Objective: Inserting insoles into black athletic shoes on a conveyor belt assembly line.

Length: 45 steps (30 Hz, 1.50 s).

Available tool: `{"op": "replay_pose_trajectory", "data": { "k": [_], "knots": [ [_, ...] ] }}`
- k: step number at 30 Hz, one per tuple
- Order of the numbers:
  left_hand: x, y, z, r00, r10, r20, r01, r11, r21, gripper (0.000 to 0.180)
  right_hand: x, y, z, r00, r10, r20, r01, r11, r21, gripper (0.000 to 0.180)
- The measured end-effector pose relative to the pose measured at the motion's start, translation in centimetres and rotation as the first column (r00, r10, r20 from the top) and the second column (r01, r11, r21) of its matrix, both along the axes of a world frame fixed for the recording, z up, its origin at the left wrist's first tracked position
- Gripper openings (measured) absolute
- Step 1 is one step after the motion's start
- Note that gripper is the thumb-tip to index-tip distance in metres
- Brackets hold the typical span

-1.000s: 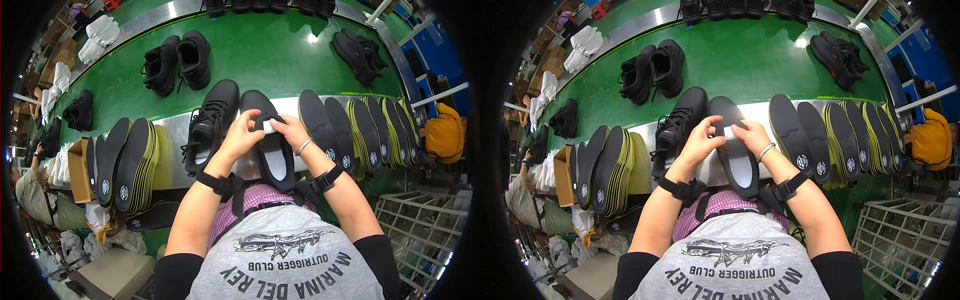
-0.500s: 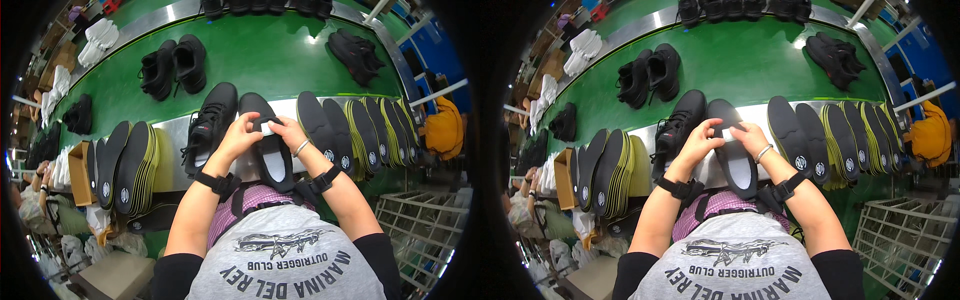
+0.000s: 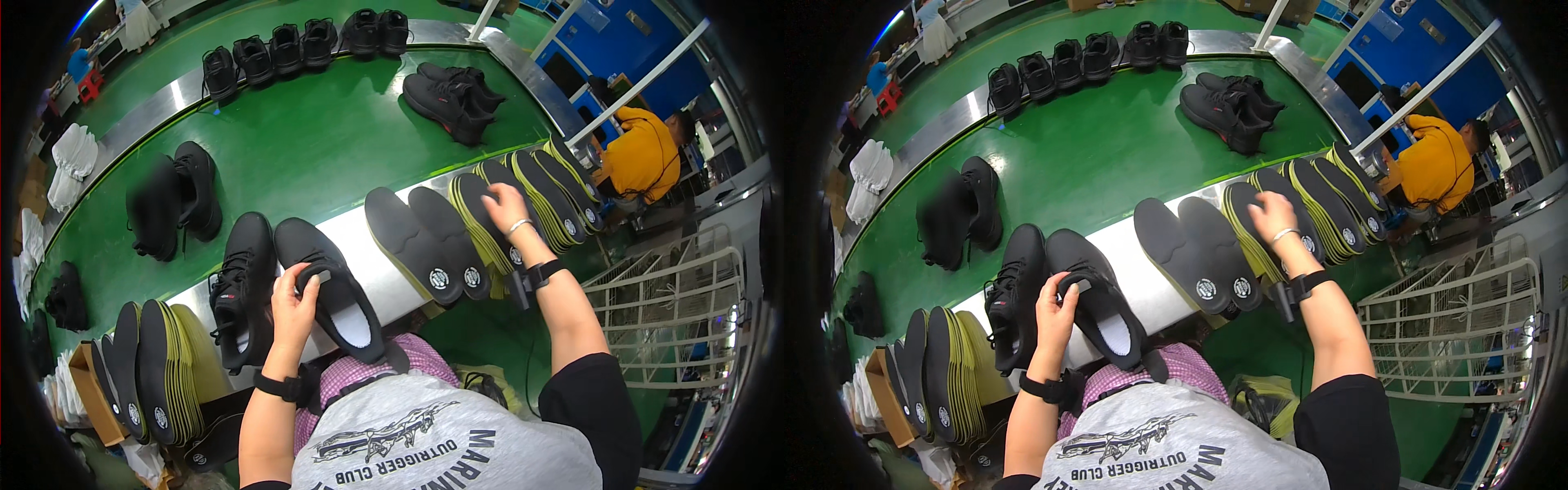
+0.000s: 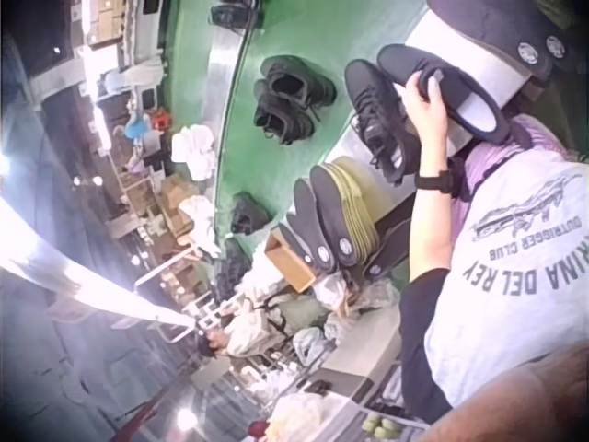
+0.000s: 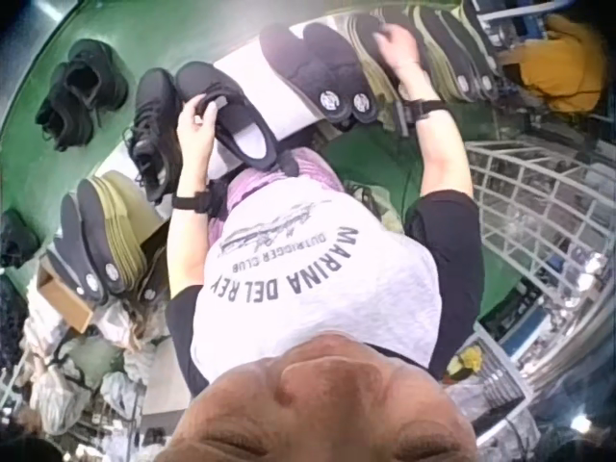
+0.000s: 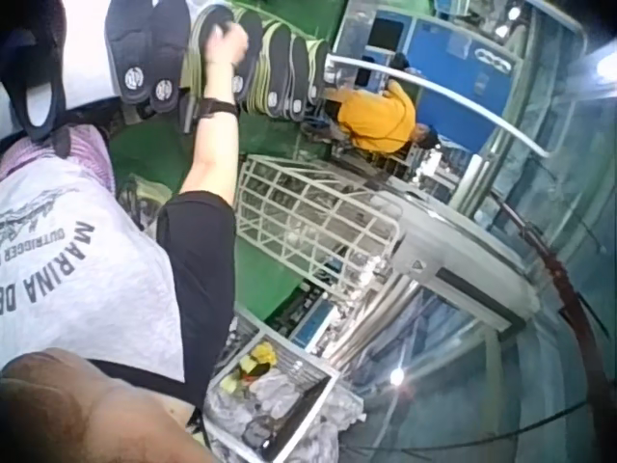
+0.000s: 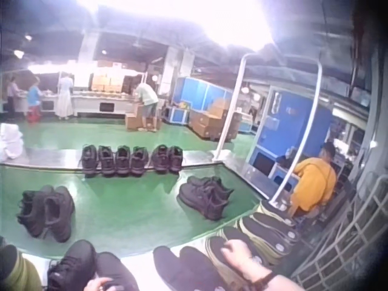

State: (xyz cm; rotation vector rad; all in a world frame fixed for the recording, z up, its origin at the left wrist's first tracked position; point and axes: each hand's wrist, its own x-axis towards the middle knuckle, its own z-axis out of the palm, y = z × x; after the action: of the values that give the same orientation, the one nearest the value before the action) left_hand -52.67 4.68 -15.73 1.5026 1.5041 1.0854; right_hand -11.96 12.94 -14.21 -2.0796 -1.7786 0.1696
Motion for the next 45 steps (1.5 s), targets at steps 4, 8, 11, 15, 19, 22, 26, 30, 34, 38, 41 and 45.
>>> {"op": "replay_pose_trajectory", "data": {
  "k": [4, 8, 11, 15, 19, 22, 26, 30, 34, 38, 41, 45],
  "knots": [
    [0.3, -0.2, -0.2, 0.998, 0.068, -0.016, -0.067, 0.995, 0.076, 0.024, 7.2, -0.8, -1.7, 0.939, -0.248, 0.24, 0.296, 0.936, -0.19, 0.044],
    [0.3, -0.5, -0.3, 0.994, 0.107, 0.003, -0.107, 0.993, 0.057, 0.022, 7.3, -0.4, -2.1, 0.907, -0.307, 0.289, 0.399, 0.847, -0.352, 0.057],
    [1.1, -0.3, -0.4, 0.991, 0.132, -0.029, -0.128, 0.985, 0.118, 0.022, 10.4, 0.2, -3.4, 0.935, -0.238, 0.263, 0.337, 0.827, -0.45, 0.063],
    [1.7, 0.0, 0.5, 0.993, 0.09, -0.072, -0.079, 0.987, 0.143, 0.023, 8.3, -0.3, -0.6, 0.858, -0.213, 0.468, 0.397, 0.852, -0.34, 0.055],
    [1.4, 0.3, 1.5, 0.969, 0.046, -0.242, 0.016, 0.969, 0.246, 0.021, 8.0, -0.2, 0.5, 0.941, -0.176, 0.29, 0.14, 0.98, 0.142, 0.049],
    [2.1, 0.8, 1.0, 0.967, 0.021, -0.254, 0.055, 0.956, 0.29, 0.022, 5.3, 0.1, 2.7, 0.794, -0.058, -0.605, 0.138, 0.987, 0.087, 0.052],
    [2.3, 0.5, 0.5, 0.964, 0.119, -0.236, -0.061, 0.969, 0.241, 0.022, -9.8, -4.9, 9.9, 0.651, 0.133, -0.747, -0.396, 0.9, -0.185, 0.043],
    [2.4, 0.9, -0.2, 0.977, 0.141, -0.162, -0.105, 0.972, 0.211, 0.021, -15.2, -9.2, 11.0, 0.613, 0.028, -0.789, -0.652, 0.581, -0.487, 0.017],
    [2.7, 1.0, -0.2, 0.985, 0.141, -0.096, -0.119, 0.972, 0.205, 0.019, -16.1, -11.0, 10.9, 0.659, 0.076, -0.748, -0.688, 0.462, -0.56, 0.021],
    [2.7, 1.1, -0.3, 0.984, 0.154, -0.093, -0.126, 0.959, 0.254, 0.019, -18.6, -9.6, 9.2, 0.794, 0.123, -0.595, -0.583, 0.431, -0.689, 0.028],
    [2.7, 1.1, -0.4, 0.98, 0.143, -0.141, -0.103, 0.96, 0.258, 0.018, -22.1, -8.7, 6.8, 0.778, 0.49, -0.393, -0.609, 0.434, -0.664, 0.03],
    [2.6, 0.9, -0.8, 0.977, 0.16, -0.139, -0.116, 0.951, 0.285, 0.018, -24.0, -9.8, 6.8, 0.649, 0.687, -0.327, -0.735, 0.457, -0.5, 0.029]
  ]
}}
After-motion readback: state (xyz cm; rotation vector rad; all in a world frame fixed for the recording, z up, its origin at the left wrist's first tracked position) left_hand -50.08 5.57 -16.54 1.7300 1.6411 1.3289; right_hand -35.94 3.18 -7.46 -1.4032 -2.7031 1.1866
